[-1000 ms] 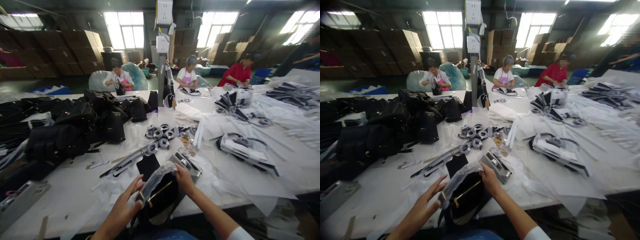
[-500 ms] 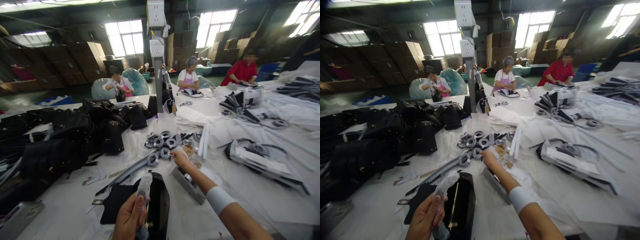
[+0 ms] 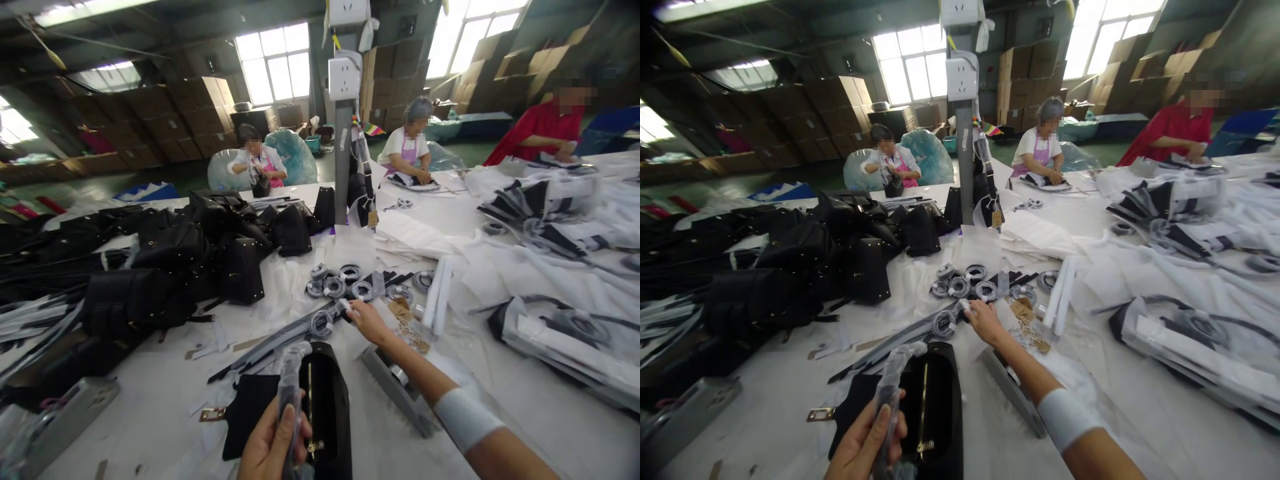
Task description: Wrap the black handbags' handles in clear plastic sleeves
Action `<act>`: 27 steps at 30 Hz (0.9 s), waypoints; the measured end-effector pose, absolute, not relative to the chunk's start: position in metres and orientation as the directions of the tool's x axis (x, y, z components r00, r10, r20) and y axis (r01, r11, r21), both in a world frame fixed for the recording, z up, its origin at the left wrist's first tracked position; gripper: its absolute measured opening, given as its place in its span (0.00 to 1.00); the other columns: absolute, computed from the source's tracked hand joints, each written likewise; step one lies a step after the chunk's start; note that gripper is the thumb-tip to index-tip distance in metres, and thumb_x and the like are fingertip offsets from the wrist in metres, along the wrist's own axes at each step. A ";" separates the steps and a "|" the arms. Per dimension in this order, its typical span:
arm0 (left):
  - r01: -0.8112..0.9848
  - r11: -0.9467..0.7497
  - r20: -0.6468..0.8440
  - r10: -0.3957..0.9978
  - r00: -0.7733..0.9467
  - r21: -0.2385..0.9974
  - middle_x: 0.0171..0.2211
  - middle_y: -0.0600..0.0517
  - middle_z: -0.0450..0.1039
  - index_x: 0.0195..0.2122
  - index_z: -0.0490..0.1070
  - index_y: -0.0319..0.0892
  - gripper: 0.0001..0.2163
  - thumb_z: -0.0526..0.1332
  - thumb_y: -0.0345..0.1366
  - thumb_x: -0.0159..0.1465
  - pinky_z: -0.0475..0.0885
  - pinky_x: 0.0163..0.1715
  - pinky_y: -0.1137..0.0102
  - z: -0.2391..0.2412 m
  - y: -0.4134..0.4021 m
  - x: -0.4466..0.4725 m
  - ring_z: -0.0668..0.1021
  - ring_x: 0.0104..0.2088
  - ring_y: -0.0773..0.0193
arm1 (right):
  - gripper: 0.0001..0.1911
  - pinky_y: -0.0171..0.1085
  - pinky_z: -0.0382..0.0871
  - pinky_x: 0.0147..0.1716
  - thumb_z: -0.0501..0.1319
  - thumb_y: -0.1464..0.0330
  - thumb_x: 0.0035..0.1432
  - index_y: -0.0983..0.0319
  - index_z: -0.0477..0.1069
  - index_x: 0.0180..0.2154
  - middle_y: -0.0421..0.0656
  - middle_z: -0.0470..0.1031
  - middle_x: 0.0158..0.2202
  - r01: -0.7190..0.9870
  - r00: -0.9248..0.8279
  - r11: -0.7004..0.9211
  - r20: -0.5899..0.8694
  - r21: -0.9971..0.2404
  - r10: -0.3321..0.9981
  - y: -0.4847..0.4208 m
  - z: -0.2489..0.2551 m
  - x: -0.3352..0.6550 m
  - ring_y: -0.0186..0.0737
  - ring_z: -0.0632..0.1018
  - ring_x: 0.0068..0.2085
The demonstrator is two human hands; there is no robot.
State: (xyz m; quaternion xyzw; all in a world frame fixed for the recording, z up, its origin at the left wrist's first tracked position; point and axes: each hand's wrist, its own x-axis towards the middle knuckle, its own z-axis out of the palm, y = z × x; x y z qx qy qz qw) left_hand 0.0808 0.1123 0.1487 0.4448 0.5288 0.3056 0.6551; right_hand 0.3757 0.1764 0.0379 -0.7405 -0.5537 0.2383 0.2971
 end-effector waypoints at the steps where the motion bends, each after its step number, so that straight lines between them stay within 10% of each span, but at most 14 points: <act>1: 0.062 0.397 -0.400 0.883 0.247 0.916 0.25 0.51 0.75 0.42 0.75 0.41 0.27 0.66 0.60 0.52 0.69 0.20 0.74 0.149 0.113 0.081 0.72 0.19 0.67 | 0.15 0.50 0.57 0.57 0.51 0.63 0.67 0.63 0.73 0.43 0.48 0.75 0.50 0.651 0.291 -0.212 -0.019 -0.729 0.956 0.164 0.049 0.372 0.48 0.71 0.55; 6: 0.107 0.316 -0.333 0.914 0.233 0.943 0.33 0.50 0.78 0.44 0.75 0.41 0.23 0.67 0.54 0.56 0.75 0.30 0.73 0.147 0.118 0.073 0.78 0.29 0.63 | 0.26 0.40 0.67 0.39 0.45 0.51 0.67 0.63 0.73 0.37 0.45 0.77 0.33 0.472 0.414 -0.277 -0.067 -0.837 0.908 0.088 0.101 0.322 0.43 0.76 0.35; 12: 0.136 0.224 -0.258 0.901 0.347 0.965 0.46 0.47 0.78 0.49 0.76 0.42 0.20 0.61 0.50 0.63 0.72 0.48 0.70 0.148 0.119 0.065 0.78 0.48 0.55 | 0.29 0.38 0.69 0.37 0.54 0.44 0.58 0.63 0.75 0.34 0.46 0.77 0.34 0.155 0.522 -0.319 -0.197 -0.935 0.830 0.056 0.119 0.228 0.46 0.77 0.37; 19: 0.111 0.207 -0.235 0.884 0.405 0.972 0.30 0.51 0.78 0.57 0.64 0.40 0.27 0.65 0.48 0.61 0.75 0.30 0.72 0.149 0.119 0.053 0.80 0.30 0.61 | 0.26 0.37 0.70 0.33 0.57 0.46 0.57 0.62 0.78 0.36 0.44 0.80 0.32 -0.124 0.522 -0.236 -0.265 -0.964 0.810 0.076 0.129 0.174 0.43 0.77 0.33; 27: 0.034 0.241 -0.233 0.878 0.418 0.970 0.35 0.49 0.79 0.48 0.71 0.40 0.20 0.68 0.44 0.57 0.76 0.35 0.71 0.150 0.135 0.042 0.81 0.37 0.59 | 0.25 0.37 0.70 0.33 0.62 0.49 0.54 0.65 0.78 0.36 0.46 0.80 0.33 -0.226 0.530 -0.221 -0.310 -0.949 0.790 0.067 0.129 0.150 0.43 0.77 0.34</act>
